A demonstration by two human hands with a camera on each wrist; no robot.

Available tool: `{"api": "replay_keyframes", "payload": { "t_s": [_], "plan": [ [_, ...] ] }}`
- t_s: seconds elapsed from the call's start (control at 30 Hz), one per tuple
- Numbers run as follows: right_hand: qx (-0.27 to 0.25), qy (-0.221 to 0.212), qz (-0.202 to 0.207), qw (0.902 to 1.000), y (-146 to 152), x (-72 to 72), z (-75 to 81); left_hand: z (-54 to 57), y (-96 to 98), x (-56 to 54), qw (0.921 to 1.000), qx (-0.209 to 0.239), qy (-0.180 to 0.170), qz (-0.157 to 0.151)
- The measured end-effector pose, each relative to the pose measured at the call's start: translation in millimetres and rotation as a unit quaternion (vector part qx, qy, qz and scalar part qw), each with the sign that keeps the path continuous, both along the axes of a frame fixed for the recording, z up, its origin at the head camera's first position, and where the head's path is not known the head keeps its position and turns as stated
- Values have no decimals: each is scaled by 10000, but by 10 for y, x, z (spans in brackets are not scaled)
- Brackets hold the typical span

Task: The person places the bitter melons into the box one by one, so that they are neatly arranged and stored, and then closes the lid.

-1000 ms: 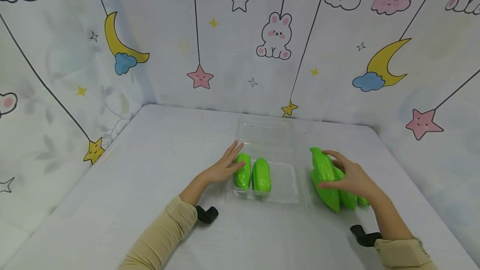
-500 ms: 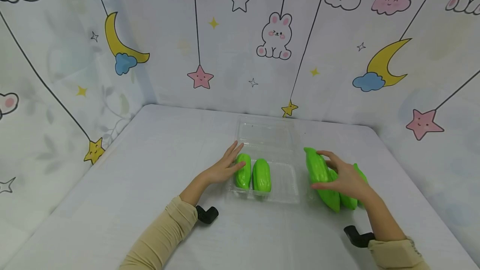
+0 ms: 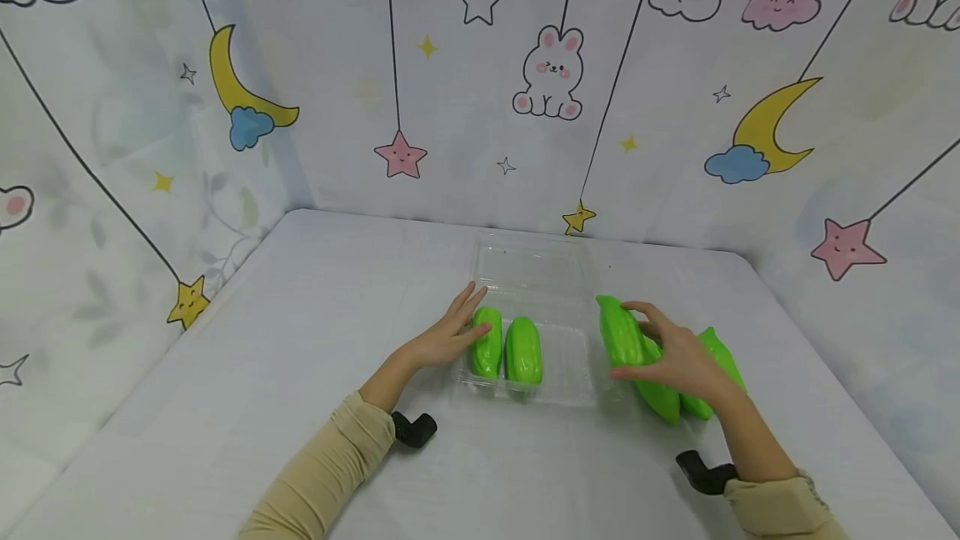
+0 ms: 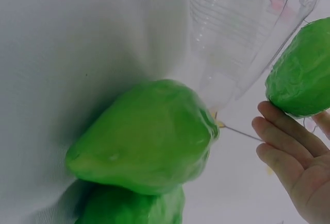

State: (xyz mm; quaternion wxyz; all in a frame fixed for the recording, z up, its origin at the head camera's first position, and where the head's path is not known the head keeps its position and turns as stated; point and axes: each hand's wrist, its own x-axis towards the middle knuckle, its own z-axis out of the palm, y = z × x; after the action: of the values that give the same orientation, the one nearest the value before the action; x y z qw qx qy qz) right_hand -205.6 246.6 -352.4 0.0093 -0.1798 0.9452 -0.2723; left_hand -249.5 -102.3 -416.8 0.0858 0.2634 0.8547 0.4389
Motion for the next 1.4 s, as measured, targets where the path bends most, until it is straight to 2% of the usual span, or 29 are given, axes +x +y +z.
{"api": "replay_keyframes", "payload": {
  "t_s": [0.33,0.73,1.1,1.4],
  "plan": [
    [-135,-155,67,9998,-114,-21,-25,-1,-1,-5,10000,-11,2,10],
    [-111,-115,254,9995,-201,-45,-97,14,-2,5,10000,21,16,-63],
    [-526,-232,477,9972,-322,-33,-112,8,1,-6,10000,44,0,-78],
    [-371,-239,437,9981,-379,-57,-148,-17,-4,-12,10000,23,-4,-52]
  ]
}}
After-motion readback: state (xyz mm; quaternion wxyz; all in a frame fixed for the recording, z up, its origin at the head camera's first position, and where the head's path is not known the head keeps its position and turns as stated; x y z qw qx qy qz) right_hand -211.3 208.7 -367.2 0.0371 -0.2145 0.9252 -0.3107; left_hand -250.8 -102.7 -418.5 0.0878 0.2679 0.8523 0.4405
